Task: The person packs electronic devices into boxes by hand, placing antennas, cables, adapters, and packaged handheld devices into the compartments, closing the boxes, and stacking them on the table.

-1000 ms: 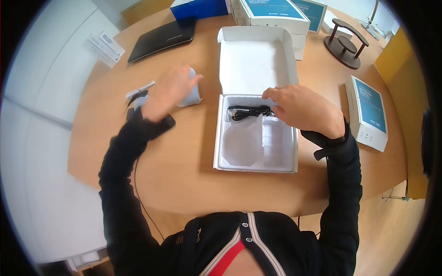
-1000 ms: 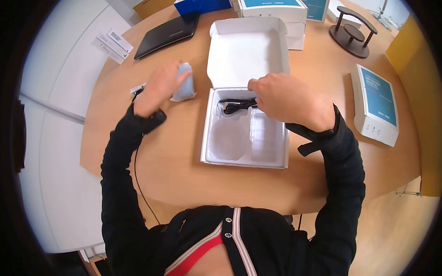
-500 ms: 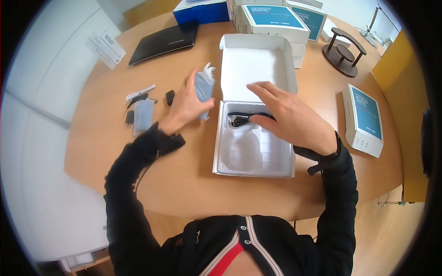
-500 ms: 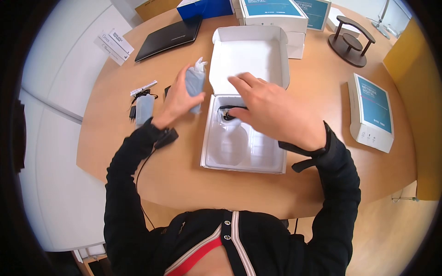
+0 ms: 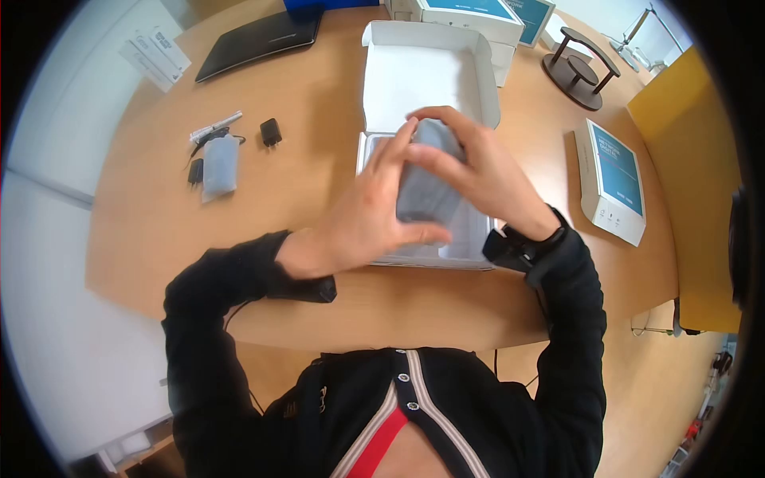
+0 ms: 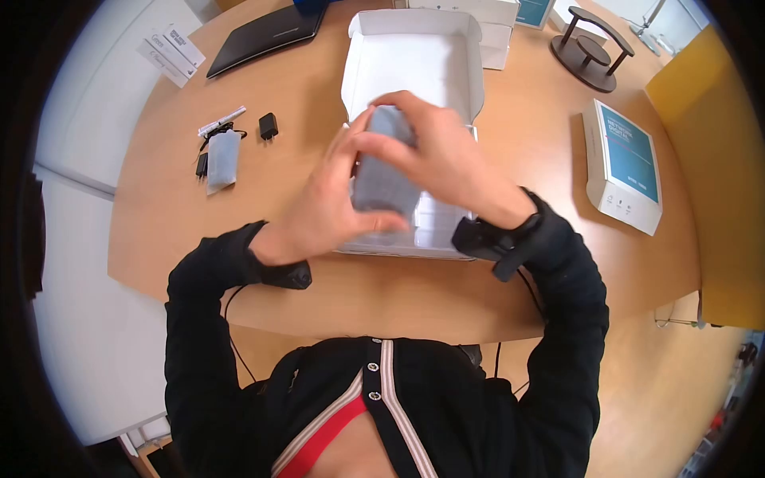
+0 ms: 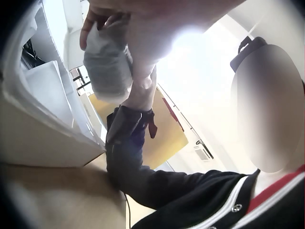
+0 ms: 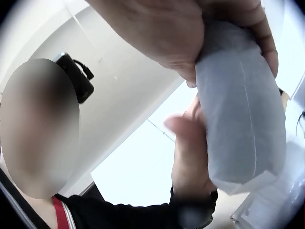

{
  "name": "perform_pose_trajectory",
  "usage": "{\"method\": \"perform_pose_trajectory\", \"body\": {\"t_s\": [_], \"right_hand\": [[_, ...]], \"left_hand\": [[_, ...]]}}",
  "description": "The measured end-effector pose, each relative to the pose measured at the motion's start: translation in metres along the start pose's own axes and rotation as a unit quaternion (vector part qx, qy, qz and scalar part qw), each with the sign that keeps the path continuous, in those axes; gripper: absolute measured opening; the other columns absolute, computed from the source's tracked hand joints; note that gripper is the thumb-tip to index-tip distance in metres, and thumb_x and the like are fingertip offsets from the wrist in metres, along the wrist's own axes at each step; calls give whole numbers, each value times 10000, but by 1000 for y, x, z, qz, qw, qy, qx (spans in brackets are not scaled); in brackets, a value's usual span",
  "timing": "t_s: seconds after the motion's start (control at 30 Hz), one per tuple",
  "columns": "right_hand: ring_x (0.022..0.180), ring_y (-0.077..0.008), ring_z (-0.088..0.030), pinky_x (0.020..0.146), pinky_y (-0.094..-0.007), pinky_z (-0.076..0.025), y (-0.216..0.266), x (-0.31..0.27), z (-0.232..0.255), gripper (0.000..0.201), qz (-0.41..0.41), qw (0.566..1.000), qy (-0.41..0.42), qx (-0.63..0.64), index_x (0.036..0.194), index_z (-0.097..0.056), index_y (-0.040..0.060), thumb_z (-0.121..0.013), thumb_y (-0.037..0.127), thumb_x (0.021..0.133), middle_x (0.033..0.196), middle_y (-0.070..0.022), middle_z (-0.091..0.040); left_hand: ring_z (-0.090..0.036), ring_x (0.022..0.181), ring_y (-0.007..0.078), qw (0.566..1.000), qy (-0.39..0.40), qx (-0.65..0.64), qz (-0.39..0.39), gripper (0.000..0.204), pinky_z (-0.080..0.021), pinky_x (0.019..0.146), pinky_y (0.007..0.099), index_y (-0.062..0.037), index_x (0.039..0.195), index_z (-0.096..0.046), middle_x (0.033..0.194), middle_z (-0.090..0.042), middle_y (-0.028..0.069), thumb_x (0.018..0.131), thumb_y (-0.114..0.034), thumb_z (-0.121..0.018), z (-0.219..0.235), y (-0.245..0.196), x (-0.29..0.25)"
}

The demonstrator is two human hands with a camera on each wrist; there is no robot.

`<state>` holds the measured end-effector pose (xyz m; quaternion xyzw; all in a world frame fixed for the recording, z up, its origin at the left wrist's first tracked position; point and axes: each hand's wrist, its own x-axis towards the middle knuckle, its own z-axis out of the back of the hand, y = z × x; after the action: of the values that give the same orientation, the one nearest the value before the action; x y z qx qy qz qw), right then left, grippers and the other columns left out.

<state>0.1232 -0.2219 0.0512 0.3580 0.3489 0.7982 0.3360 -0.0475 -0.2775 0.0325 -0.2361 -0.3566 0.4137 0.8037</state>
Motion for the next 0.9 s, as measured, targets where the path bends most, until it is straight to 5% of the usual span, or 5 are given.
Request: {"method": "perform_pose_trajectory", "body": {"t_s": [0.37, 0.4, 0.63, 0.7, 0.9], "right_hand": [[755, -403, -589, 663, -414, -465, -28, -26, 23, 426, -116, 965, 154, -179, 965, -555, -38, -562, 381, 885, 799, -240, -615], [762, -421, -577, 669, -436, -465, -37, -29, 15, 374, -10, 977, 119, -179, 949, -531, -39, -538, 332, 904, 787, -244, -609], [779, -372, -583, 688, -437, -461, -33, -27, 5, 276, -109, 944, 187, -248, 1007, -500, -39, -498, 224, 922, 719, -218, -600], [745, -337, -577, 691, -416, -459, -49, -32, -1, 252, 61, 937, 96, -331, 974, -513, -33, -498, 213, 920, 682, -189, -590], [721, -329, -568, 670, -403, -463, -56, -37, -6, 194, 59, 949, 92, -297, 922, -522, -20, -490, 171, 916, 732, -176, -570]], "left_hand": [[-470, 1114, 326, 918, 216, 265, -203, 625, -289, 1053, 489, 37, 1100, -502, 1045, -521, 173, 715, -418, -689, -5, 43, -45], [-484, 1080, 307, 914, 224, 266, -211, 536, -297, 1054, 479, 23, 1055, -515, 1010, -519, 155, 729, -366, -688, -8, 44, -45], [-492, 1046, 279, 913, 186, 297, -211, 439, -303, 1057, 455, 8, 1026, -528, 957, -510, 132, 741, -285, -686, -13, 38, -51], [-501, 1033, 286, 916, 177, 293, -208, 442, -318, 1052, 450, 18, 1036, -528, 975, -524, 145, 749, -278, -686, -12, 36, -50], [-532, 990, 314, 988, 84, 89, -90, 400, -424, 912, 385, 19, 1082, -525, 1084, -526, 181, 794, -222, -662, 28, 48, -38]]}}
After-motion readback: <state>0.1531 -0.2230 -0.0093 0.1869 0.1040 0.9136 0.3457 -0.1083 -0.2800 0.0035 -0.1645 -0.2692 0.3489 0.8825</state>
